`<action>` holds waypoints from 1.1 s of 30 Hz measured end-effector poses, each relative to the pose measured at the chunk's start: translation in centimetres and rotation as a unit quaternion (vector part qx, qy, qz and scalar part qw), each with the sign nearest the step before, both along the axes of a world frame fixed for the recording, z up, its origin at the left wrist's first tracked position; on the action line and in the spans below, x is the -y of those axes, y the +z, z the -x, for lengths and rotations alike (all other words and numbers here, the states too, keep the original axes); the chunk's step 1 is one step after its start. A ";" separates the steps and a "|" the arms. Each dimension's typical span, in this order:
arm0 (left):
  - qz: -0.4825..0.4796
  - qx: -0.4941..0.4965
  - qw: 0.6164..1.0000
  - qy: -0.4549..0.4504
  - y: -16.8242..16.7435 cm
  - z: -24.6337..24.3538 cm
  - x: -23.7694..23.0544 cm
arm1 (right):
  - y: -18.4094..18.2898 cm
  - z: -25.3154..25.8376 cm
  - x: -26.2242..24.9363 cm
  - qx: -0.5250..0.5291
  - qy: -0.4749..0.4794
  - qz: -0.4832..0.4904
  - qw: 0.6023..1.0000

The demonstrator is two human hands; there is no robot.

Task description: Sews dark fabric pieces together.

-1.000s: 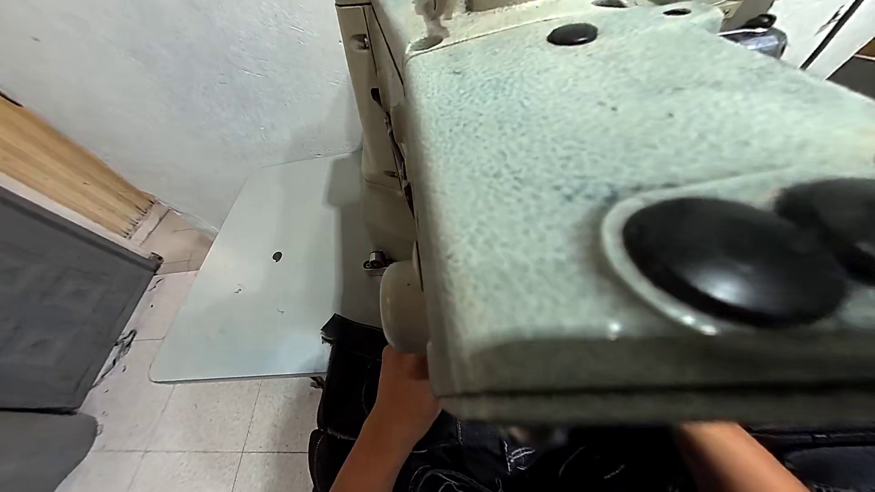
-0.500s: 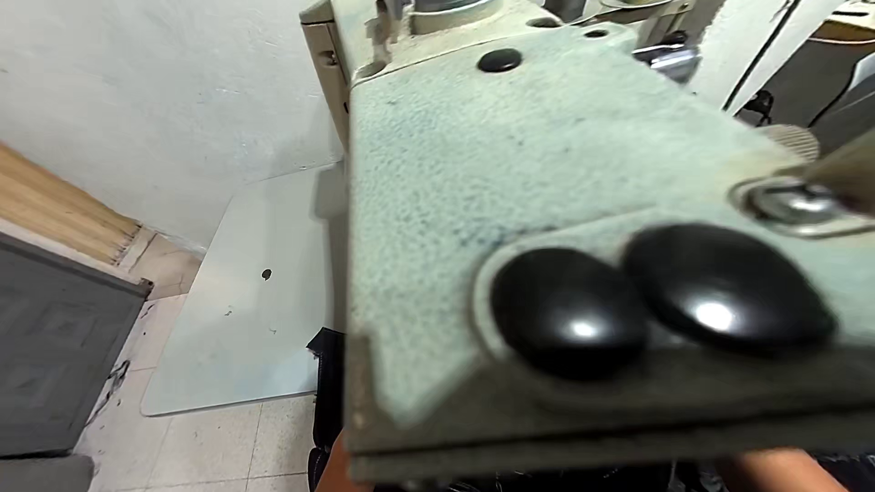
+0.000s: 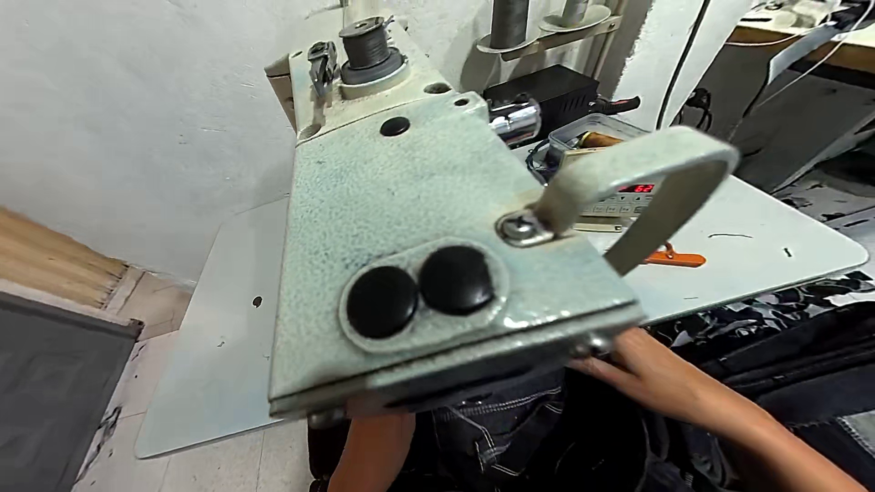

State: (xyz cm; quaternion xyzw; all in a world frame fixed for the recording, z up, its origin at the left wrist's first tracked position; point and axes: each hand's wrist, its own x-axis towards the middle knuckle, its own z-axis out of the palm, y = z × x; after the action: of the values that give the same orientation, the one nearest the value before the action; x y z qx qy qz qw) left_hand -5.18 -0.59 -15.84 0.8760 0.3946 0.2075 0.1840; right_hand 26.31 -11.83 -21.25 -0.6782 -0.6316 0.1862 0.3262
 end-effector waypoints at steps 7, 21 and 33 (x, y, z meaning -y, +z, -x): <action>0.098 -0.008 0.991 0.095 -0.1 3.1 5.9 | -1.1 0.6 0.0 -0.370 0.028 0.144 0.917; 0.054 0.263 0.960 0.081 -4.3 -2.6 1.0 | 1.3 1.6 -2.5 -0.358 -0.093 -0.019 0.929; 0.067 0.240 0.966 0.074 -4.3 -1.6 1.5 | 1.8 0.8 -3.0 -0.235 -0.056 -0.025 0.970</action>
State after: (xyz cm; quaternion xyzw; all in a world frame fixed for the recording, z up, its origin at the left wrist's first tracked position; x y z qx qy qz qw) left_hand -3.61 -2.06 -20.13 0.7547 0.4156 0.3977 0.3156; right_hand 25.50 -8.78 -19.42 -0.6413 -0.5027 0.3058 0.4924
